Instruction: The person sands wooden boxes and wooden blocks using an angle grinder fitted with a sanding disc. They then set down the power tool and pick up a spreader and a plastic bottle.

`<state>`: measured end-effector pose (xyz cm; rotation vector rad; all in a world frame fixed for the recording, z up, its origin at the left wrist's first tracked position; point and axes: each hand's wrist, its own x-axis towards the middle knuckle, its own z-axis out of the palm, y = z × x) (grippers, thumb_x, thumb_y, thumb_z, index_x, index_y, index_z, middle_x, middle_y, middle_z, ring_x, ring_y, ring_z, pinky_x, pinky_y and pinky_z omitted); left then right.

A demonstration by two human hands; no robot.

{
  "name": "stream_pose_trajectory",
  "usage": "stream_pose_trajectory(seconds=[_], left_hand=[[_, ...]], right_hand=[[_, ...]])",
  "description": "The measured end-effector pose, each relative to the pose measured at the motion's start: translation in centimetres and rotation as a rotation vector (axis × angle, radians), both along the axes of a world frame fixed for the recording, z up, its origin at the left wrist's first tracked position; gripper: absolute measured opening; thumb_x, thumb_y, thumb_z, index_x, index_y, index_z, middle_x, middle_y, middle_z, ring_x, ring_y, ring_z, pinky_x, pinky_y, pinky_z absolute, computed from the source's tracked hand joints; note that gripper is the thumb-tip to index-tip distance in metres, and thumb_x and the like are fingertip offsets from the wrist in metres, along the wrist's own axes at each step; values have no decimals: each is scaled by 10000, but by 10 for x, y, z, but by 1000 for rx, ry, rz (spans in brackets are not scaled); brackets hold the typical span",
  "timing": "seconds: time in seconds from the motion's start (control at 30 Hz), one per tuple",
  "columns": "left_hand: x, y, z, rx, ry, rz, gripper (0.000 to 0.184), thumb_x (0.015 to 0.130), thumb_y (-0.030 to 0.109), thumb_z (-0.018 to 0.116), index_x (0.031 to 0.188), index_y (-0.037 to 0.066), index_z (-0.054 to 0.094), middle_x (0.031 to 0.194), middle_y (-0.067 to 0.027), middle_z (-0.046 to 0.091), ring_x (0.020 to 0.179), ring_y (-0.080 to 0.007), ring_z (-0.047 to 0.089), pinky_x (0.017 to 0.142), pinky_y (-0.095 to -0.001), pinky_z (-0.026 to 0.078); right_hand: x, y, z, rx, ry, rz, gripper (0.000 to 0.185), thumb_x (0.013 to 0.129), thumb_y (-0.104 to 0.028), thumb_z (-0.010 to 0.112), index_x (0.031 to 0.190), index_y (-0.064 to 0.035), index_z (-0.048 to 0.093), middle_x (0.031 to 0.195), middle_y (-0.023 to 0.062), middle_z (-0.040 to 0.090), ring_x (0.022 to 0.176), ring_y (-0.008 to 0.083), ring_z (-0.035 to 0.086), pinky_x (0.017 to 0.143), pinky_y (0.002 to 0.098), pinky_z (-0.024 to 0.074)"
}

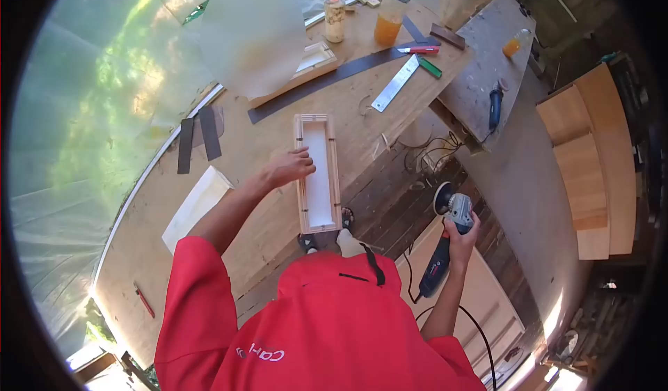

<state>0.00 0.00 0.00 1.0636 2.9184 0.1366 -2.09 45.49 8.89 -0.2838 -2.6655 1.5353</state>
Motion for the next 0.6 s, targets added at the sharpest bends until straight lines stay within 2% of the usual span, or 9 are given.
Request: stream_pose_trajectory(seconds=[0.07, 0.1, 0.2, 0.33, 0.4, 0.47, 0.5, 0.53, 0.6], left_hand=[[-5, 5, -10, 145, -28, 70, 111, 752, 51, 596, 845, 82, 546, 865, -74, 581, 938, -243, 566, 1048, -364, 401], [26, -30, 2, 120, -36, 101, 123, 744, 43, 591, 857, 71, 550, 873, -72, 585, 923, -249, 565, 965, -383, 436], [32, 1, 0, 87, -70, 164, 140, 733, 45, 595, 868, 67, 566, 882, -74, 586, 918, -252, 561, 878, -382, 449], [65, 17, -16, 146, -27, 260, 150, 724, 52, 610, 870, 68, 585, 865, -74, 589, 887, -265, 556, 817, -379, 425], [82, 26, -21, 186, -63, 368, 120, 756, 48, 602, 874, 64, 583, 870, -77, 593, 877, -272, 556, 801, -400, 412], [85, 34, -17, 225, 46, 391, 136, 745, -8, 536, 856, 68, 554, 822, -60, 569, 837, -260, 547, 754, -401, 407], [84, 29, -13, 153, -92, 413, 216, 759, 105, 637, 956, 63, 559, 961, -102, 579, 948, -294, 546, 820, -424, 412], [86, 30, -9, 139, -98, 388, 216, 759, 105, 637, 956, 63, 559, 961, -102, 579, 948, -294, 546, 820, -424, 412], [77, 52, 0, 269, -41, 417, 711, 670, 335, 797, 1225, 33, 472, 1250, -185, 493, 1184, -371, 460, 978, -471, 369]], right_hand=[[-1, 0, 16, 9, 8, -22, 762, 704, -274, 783, 1319, -17, 414, 1213, 136, 534, 1106, 228, 536, 969, 334, 413], [17, -24, -24, -117, -67, -12, 762, 704, -273, 784, 1319, -17, 413, 1205, 134, 535, 1101, 222, 536, 959, 331, 419], [16, -16, -11, -186, -90, -29, 762, 698, -271, 793, 1311, -20, 418, 1158, 121, 548, 1063, 208, 551, 926, 326, 443], [20, -6, -37, -197, -44, -101, 769, 684, -269, 808, 1300, -23, 419, 1123, 131, 569, 968, 182, 588, 834, 312, 490], [21, -13, -36, -295, -91, -154, 770, 694, -273, 803, 1304, -16, 409, 1142, 132, 559, 966, 185, 586, 839, 307, 486], [28, -22, -45, -496, -143, -192, 767, 705, -272, 795, 1304, -6, 397, 1129, 128, 559, 967, 187, 580, 845, 301, 479], [31, -27, -55, -491, -106, -209, 725, 722, -241, 786, 1287, -4, 398, 1059, 119, 579, 891, 167, 600, 769, 288, 508], [40, -29, -60, -504, -107, -236, 725, 722, -241, 786, 1287, -4, 398, 1059, 119, 579, 891, 167, 600, 769, 288, 508], [46, -32, -62, -685, -161, -220, 651, 754, -243, 757, 1257, -37, 399, 910, 119, 596, 660, 163, 615, 563, 292, 542]])
